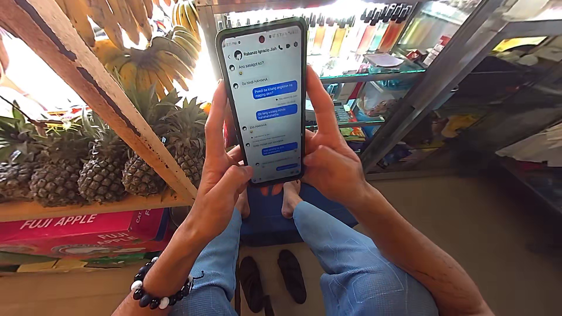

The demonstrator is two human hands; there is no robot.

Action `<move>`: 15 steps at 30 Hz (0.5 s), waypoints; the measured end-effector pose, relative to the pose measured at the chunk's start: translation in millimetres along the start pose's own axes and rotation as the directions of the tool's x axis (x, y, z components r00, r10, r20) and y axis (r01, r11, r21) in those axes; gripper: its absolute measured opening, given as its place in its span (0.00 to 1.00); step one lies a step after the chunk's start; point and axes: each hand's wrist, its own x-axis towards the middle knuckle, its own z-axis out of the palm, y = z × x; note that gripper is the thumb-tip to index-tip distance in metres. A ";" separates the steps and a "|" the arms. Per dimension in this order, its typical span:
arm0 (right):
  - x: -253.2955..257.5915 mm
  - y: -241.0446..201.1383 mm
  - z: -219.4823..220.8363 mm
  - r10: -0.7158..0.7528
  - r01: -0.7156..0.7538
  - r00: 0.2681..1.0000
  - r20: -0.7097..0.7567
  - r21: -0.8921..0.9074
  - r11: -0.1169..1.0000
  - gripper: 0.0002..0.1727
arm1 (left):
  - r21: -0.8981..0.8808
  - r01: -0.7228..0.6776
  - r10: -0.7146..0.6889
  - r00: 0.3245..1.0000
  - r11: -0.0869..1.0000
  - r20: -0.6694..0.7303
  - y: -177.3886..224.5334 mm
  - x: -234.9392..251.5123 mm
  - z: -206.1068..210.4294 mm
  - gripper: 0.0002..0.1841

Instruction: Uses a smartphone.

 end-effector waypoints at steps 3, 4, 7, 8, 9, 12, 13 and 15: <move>-2.7 2.8 -4.6 0.010 -0.013 0.999 0.041 0.058 0.998 0.54 | 0.009 0.008 -0.008 1.000 1.000 0.021 -1.1 1.1 -0.7 0.48; -2.5 4.2 -4.0 0.001 -0.003 0.999 0.047 0.052 0.999 0.56 | 0.008 0.015 -0.015 0.999 1.000 0.028 -1.4 1.5 -0.8 0.49; -1.6 7.3 -0.7 -0.006 0.002 0.999 0.052 0.066 0.998 0.60 | -0.009 0.040 -0.040 0.998 0.999 0.056 -2.5 2.3 -3.0 0.50; -1.6 7.1 -1.0 -0.001 -0.003 0.998 0.057 0.061 0.998 0.59 | -0.003 0.046 -0.045 0.997 0.999 0.063 -2.3 2.8 -4.1 0.50; -1.7 6.1 -0.9 0.006 -0.009 0.998 0.060 0.050 0.999 0.59 | 0.004 0.050 -0.050 0.997 0.999 0.060 -2.2 3.5 -4.7 0.50; -1.3 3.8 0.6 0.017 -0.019 0.998 0.063 0.019 1.000 0.60 | 0.004 0.053 -0.053 0.997 0.999 0.055 -3.1 4.4 -6.6 0.49; -1.2 3.8 0.5 0.018 -0.020 0.998 0.068 0.020 1.000 0.60 | 0.002 0.054 -0.054 0.997 0.999 0.054 -3.5 4.3 -6.8 0.49; -1.4 4.0 0.9 0.023 -0.025 0.997 0.069 0.033 0.999 0.60 | 0.006 0.055 -0.055 0.997 0.998 0.047 -4.2 3.8 -6.5 0.48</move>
